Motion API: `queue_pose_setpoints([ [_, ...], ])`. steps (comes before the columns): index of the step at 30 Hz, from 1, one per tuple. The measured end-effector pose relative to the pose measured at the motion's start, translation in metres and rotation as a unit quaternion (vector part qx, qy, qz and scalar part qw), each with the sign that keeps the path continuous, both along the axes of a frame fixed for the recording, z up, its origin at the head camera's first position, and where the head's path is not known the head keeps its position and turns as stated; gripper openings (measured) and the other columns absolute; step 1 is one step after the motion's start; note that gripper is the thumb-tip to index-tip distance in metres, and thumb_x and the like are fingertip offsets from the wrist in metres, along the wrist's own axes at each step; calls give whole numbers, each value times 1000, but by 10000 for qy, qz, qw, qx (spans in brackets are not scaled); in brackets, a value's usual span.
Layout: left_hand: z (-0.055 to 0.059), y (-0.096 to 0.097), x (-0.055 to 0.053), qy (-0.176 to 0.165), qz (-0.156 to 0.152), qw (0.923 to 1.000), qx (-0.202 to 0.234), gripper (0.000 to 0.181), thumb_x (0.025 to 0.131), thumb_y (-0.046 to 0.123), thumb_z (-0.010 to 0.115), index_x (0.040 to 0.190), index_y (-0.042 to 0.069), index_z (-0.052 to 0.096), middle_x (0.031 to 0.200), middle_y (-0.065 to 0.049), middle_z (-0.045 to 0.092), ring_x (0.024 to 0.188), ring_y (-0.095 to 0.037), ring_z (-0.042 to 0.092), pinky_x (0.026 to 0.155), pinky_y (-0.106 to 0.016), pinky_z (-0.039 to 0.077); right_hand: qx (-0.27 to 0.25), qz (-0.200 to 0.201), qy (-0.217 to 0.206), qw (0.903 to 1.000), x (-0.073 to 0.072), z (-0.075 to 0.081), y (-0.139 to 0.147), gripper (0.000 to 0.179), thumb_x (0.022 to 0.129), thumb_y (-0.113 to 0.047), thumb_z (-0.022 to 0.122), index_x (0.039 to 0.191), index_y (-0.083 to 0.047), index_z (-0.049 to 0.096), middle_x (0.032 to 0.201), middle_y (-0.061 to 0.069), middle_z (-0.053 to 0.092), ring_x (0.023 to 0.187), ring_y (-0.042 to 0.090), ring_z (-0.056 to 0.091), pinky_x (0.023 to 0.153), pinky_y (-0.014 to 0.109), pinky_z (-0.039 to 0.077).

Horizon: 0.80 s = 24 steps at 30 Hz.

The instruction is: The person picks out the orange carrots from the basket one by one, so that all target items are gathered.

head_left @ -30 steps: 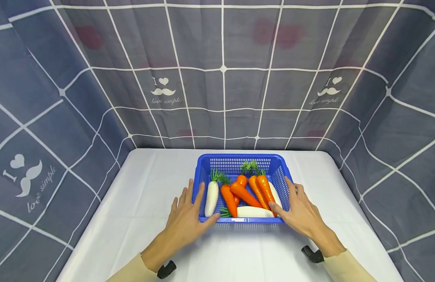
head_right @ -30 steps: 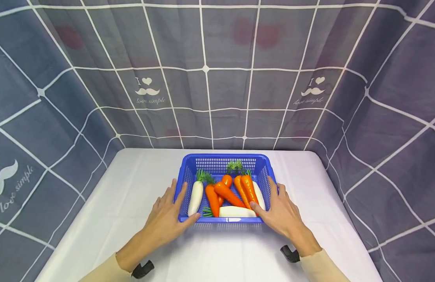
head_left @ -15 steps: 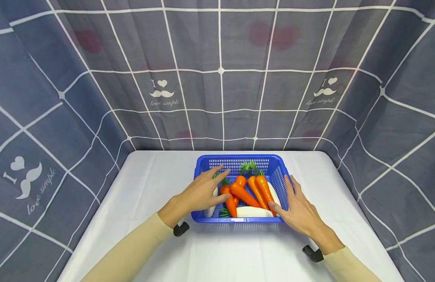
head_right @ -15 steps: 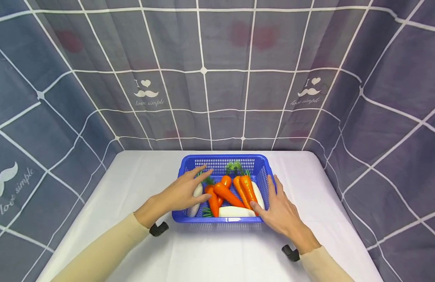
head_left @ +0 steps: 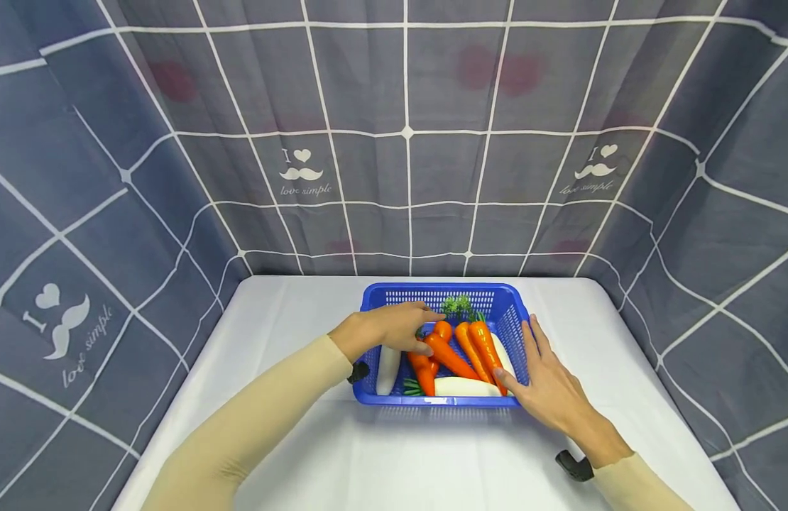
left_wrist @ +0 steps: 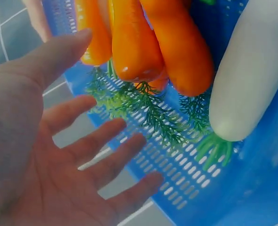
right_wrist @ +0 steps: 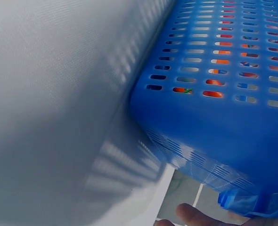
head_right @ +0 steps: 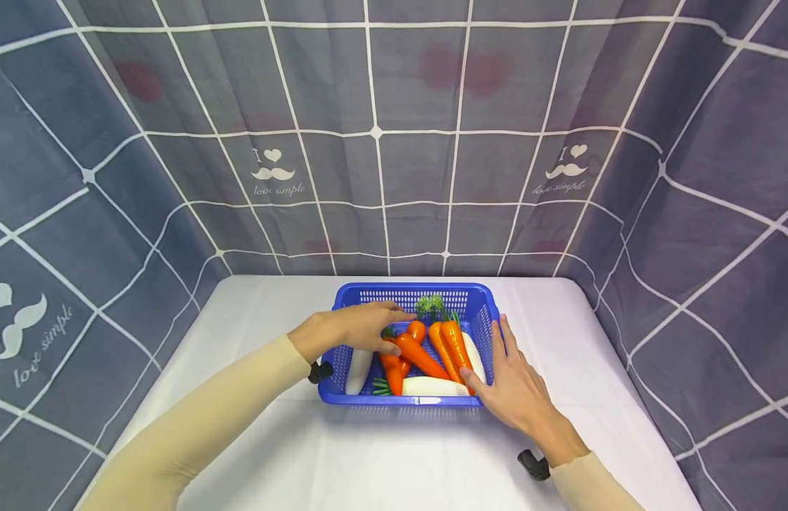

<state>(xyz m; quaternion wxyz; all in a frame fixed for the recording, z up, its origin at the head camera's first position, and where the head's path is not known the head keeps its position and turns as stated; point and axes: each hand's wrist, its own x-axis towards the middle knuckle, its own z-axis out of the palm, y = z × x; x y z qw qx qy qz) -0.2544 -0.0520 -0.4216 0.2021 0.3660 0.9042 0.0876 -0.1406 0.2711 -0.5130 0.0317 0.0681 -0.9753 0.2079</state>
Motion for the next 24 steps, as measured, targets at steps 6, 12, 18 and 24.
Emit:
queue_pose_setpoints([
  [6,-4,17,-11,-42,-225,9993,-289,64,110,36,84,169,21,64,166,-11,69,154,-30,64,136,-50,51,58,50,62,10000,-3,0,2,116,111,-73,61,186,-2,10,197,24,6,146,69,62,89,74,69],
  [12,-11,28,-15,48,-339,9982,-501,50,110,30,84,157,18,75,148,-6,79,135,-25,72,127,-41,58,59,50,129,9999,-2,0,2,115,111,-71,62,186,-1,10,196,24,7,135,67,70,84,71,69],
  [18,-10,29,-12,154,-424,9974,-566,45,107,30,88,149,17,79,132,-4,81,117,-20,72,117,-37,64,73,38,36,10000,0,-2,-1,116,111,-70,63,186,0,10,196,24,7,124,65,75,81,69,69],
  [24,-1,21,-6,225,-366,9989,-184,45,106,33,89,146,15,80,126,-2,82,111,-17,71,111,-34,64,58,45,85,9999,2,-3,0,115,111,-70,62,186,0,11,196,24,7,115,61,78,78,66,69],
])
